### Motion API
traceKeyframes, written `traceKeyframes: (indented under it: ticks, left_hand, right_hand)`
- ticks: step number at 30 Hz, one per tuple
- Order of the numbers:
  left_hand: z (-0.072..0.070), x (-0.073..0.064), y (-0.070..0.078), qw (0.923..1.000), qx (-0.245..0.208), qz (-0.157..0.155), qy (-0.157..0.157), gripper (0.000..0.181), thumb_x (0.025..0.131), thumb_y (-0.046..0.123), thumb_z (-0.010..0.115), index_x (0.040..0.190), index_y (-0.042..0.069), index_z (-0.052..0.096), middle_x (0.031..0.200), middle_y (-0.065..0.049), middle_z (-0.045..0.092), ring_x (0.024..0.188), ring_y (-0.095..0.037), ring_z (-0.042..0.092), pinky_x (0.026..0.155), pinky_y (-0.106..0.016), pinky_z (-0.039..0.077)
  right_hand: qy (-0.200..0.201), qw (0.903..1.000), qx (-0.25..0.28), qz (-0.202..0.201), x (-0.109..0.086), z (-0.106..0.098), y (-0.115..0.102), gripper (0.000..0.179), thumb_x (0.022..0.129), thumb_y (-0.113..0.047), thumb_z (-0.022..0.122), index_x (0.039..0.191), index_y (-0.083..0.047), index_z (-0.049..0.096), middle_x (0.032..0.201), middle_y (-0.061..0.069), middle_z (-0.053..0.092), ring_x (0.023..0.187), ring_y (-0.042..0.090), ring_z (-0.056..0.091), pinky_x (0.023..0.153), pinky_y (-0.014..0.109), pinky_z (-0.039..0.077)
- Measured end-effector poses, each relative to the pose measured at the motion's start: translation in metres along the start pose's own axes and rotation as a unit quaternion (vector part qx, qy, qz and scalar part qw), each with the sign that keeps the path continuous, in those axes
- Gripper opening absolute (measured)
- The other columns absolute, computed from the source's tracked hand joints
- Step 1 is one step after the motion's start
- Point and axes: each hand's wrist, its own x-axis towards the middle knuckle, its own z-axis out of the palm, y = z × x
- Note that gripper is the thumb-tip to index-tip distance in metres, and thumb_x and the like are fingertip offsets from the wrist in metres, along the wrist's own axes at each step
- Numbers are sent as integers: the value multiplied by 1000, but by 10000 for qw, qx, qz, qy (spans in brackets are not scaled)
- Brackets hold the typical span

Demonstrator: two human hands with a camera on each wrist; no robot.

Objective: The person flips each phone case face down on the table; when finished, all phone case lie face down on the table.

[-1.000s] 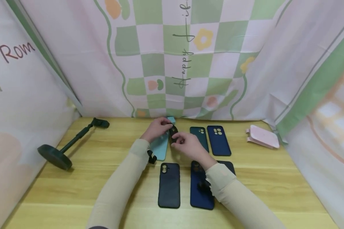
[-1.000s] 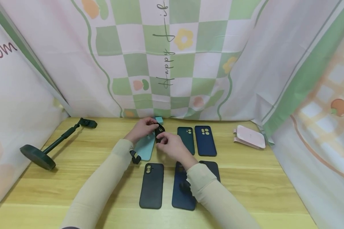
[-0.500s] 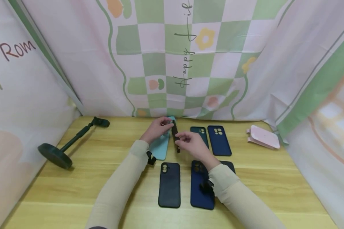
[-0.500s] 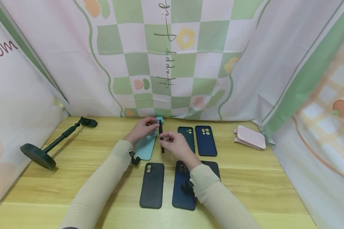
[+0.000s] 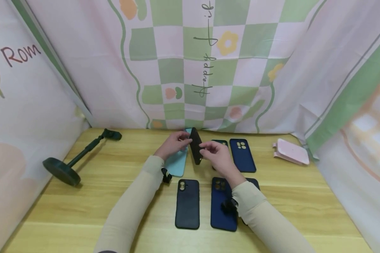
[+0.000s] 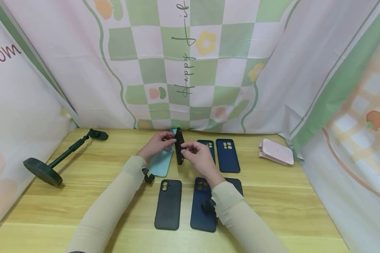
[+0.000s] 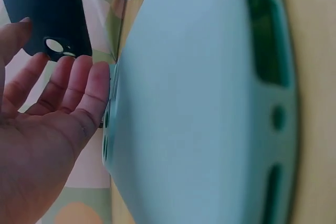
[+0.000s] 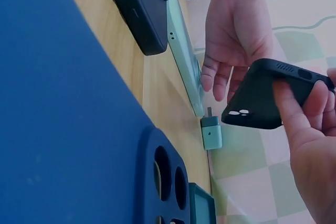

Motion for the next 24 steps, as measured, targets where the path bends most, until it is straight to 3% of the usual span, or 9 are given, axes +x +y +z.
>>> traceKeyframes:
  ticks: [3, 8, 12, 18, 21, 24]
  left_hand:
    - [1, 0, 0, 9999, -135, -89, -14, 45, 96, 33, 66, 132, 8, 58, 108, -11, 60, 93, -31, 64, 76, -38, 56]
    - [2, 1, 0, 9990, -357, -281, 27, 49, 95, 35, 66, 136, 10, 53, 110, -13, 61, 93, -29, 65, 76, -37, 56]
    - [3, 3, 0, 9976, -642, -248, 80, 51, 95, 29, 68, 139, 11, 49, 115, -16, 62, 95, -29, 66, 79, -40, 56]
    - [1, 1, 3, 9952, -919, -234, 246, 48, 94, 20, 68, 137, 12, 51, 121, -18, 59, 94, -28, 66, 82, -44, 55]
    - [0, 1, 4, 9959, -821, -233, 314, 45, 93, 17, 69, 135, 13, 54, 117, -17, 57, 91, -28, 65, 80, -42, 55]
    - [1, 2, 2, 9975, -613, -181, 290, 41, 92, 15, 70, 131, 13, 57, 110, -15, 58, 87, -26, 64, 76, -39, 56]
  right_hand:
    - [111, 9984, 557, 59, 0, -1, 0, 23, 94, -8, 66, 113, 5, 66, 90, 9, 54, 78, 15, 57, 77, 34, 57]
    - [277, 9939, 1059, 160, -1, -2, 0, 26, 94, -1, 61, 119, 8, 61, 92, 11, 53, 81, 17, 60, 79, 39, 56]
    - [321, 9922, 1181, 243, -1, -2, 3, 31, 93, 2, 59, 123, 7, 59, 93, 13, 55, 83, 24, 64, 81, 42, 56]
    - [115, 9957, 600, 697, -3, -5, 10, 37, 95, -3, 57, 132, -1, 52, 88, 14, 59, 88, 44, 65, 81, 50, 54]
    - [-84, 9940, -56, 1086, -4, -7, 13, 46, 96, -8, 58, 140, -6, 45, 86, 17, 64, 81, 40, 67, 74, 47, 55]
    - [-312, 9858, -580, 1543, -4, -8, 16, 54, 95, -13, 59, 145, -10, 39, 88, 17, 68, 69, 31, 67, 63, 40, 54]
